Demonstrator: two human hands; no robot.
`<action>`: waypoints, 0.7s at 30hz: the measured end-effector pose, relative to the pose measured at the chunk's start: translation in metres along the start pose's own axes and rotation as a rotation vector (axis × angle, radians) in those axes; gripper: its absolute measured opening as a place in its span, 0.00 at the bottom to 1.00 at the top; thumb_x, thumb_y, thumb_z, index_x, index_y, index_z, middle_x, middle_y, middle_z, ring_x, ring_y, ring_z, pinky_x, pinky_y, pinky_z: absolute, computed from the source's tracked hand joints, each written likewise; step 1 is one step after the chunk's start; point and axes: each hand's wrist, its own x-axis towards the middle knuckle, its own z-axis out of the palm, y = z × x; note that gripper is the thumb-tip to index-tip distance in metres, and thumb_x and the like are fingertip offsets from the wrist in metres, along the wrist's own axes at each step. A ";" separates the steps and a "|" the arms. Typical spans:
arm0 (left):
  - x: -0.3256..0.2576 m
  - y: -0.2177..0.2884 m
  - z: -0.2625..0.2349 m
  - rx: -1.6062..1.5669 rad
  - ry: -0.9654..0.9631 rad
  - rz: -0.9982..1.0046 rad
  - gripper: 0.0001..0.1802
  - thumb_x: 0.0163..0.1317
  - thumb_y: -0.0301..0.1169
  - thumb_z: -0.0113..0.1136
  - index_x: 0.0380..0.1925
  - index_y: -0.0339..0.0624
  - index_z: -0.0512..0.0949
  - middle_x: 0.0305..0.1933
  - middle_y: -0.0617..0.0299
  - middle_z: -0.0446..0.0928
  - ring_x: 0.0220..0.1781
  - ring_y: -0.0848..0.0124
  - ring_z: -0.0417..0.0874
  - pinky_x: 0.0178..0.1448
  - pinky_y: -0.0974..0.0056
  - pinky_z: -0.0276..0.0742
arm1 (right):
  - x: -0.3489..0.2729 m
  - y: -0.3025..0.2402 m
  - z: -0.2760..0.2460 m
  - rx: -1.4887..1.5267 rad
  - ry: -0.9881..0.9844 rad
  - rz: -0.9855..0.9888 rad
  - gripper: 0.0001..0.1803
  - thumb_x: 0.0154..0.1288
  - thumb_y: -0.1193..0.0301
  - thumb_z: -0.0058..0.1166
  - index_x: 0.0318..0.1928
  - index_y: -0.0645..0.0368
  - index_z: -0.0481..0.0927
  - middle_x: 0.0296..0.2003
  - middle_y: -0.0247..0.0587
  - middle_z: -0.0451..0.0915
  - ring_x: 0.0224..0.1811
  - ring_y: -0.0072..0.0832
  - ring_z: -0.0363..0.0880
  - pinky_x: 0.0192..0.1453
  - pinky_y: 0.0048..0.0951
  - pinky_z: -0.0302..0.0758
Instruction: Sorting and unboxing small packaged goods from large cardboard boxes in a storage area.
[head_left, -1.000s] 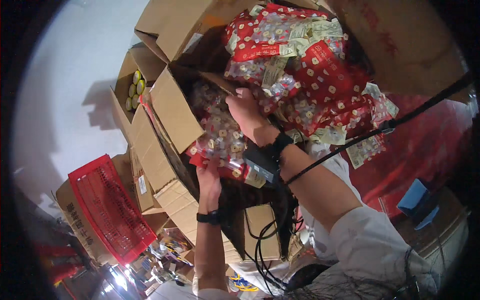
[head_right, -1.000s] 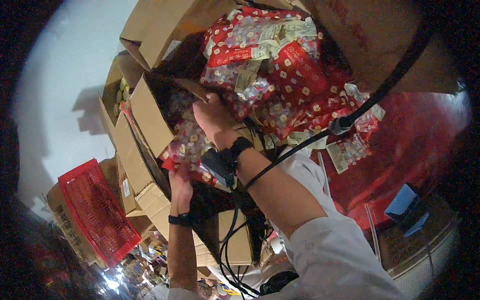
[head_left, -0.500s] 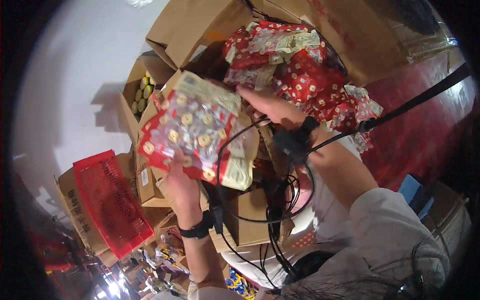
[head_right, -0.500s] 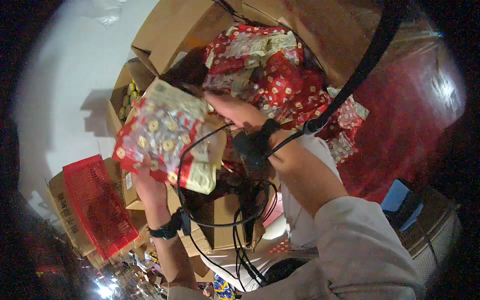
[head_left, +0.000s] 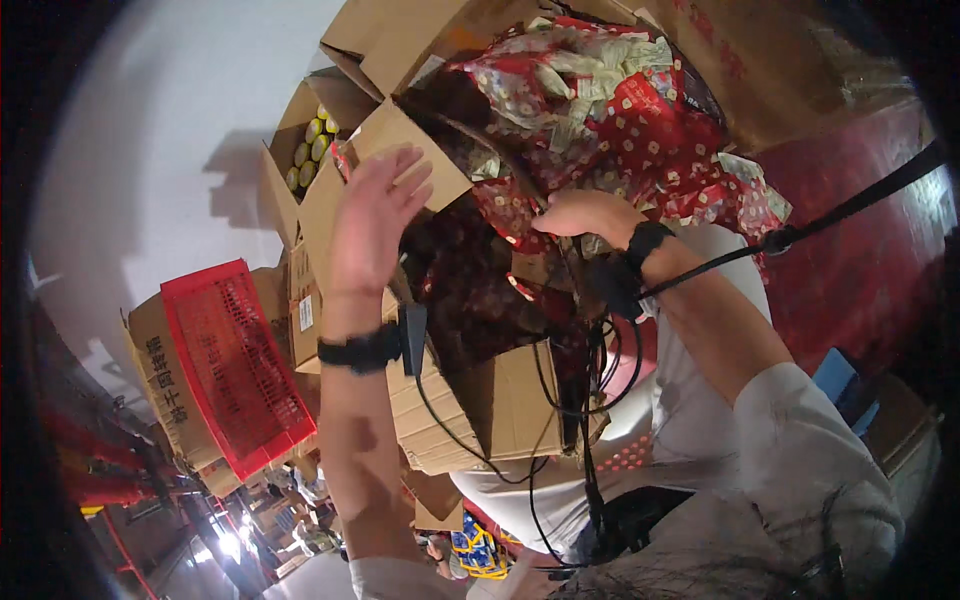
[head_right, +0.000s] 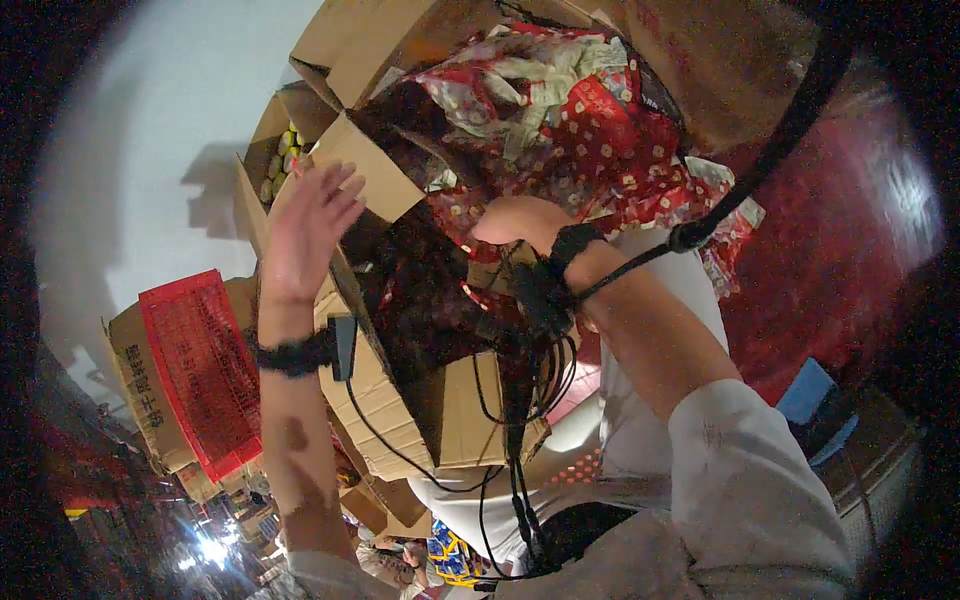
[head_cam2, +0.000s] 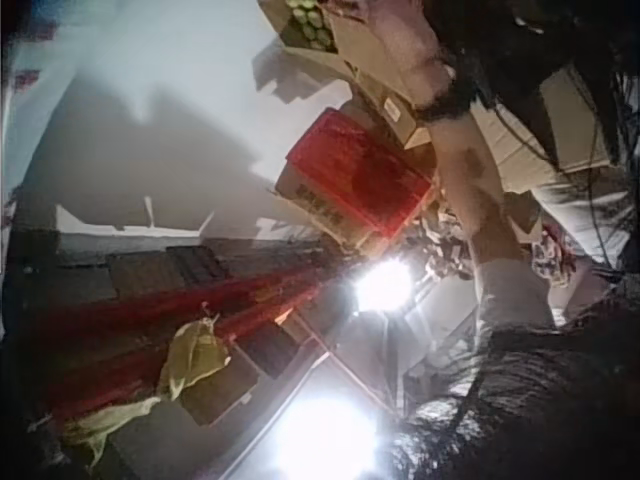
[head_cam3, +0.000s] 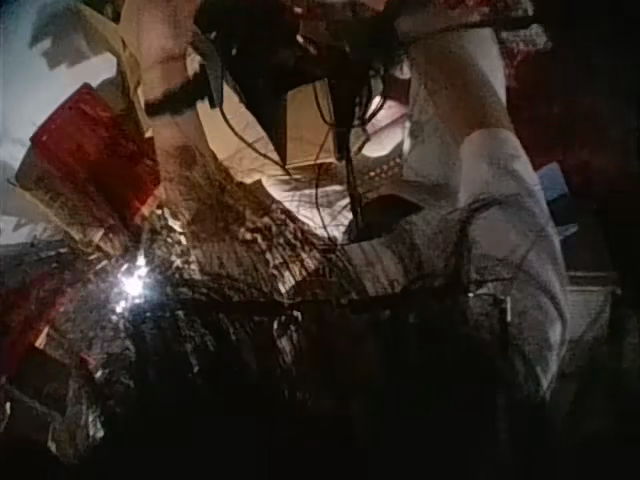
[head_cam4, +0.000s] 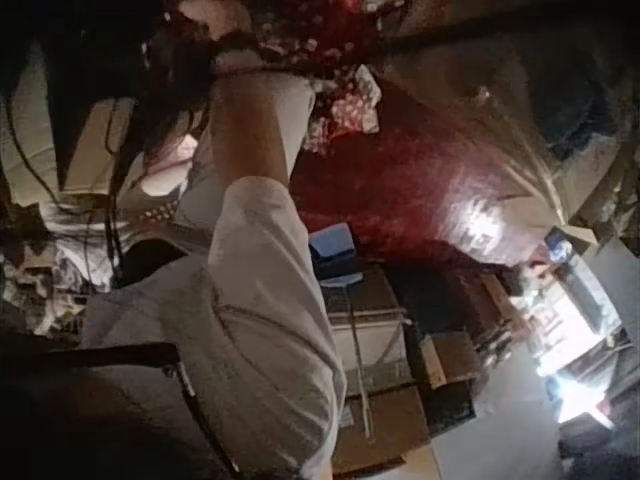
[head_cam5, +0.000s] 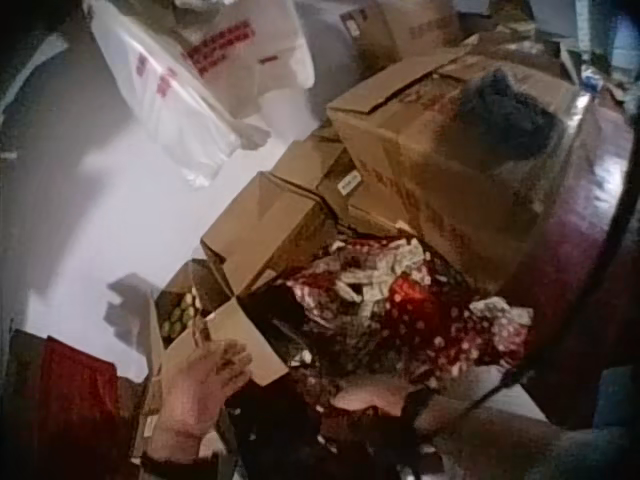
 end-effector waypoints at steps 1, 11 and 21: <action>-0.021 -0.006 -0.015 -0.040 -0.005 -0.022 0.22 0.75 0.36 0.49 0.63 0.36 0.68 0.63 0.49 0.74 0.67 0.53 0.74 0.71 0.51 0.70 | 0.000 -0.003 0.000 0.014 0.058 0.008 0.37 0.64 0.45 0.45 0.53 0.69 0.80 0.54 0.60 0.80 0.53 0.53 0.81 0.57 0.47 0.76; -0.325 -0.155 -0.155 0.471 0.486 0.003 0.23 0.71 0.30 0.55 0.63 0.31 0.70 0.62 0.52 0.74 0.67 0.62 0.72 0.71 0.59 0.66 | -0.018 -0.013 0.027 -0.054 0.013 0.007 0.32 0.65 0.51 0.48 0.54 0.68 0.78 0.53 0.51 0.80 0.43 0.47 0.85 0.39 0.44 0.87; -0.363 -0.278 -0.165 0.960 0.832 0.182 0.30 0.66 0.37 0.58 0.67 0.40 0.69 0.71 0.40 0.65 0.72 0.45 0.65 0.74 0.49 0.61 | -0.011 -0.017 0.081 -0.013 0.661 -0.296 0.26 0.67 0.61 0.53 0.59 0.66 0.72 0.49 0.63 0.80 0.52 0.59 0.79 0.56 0.51 0.75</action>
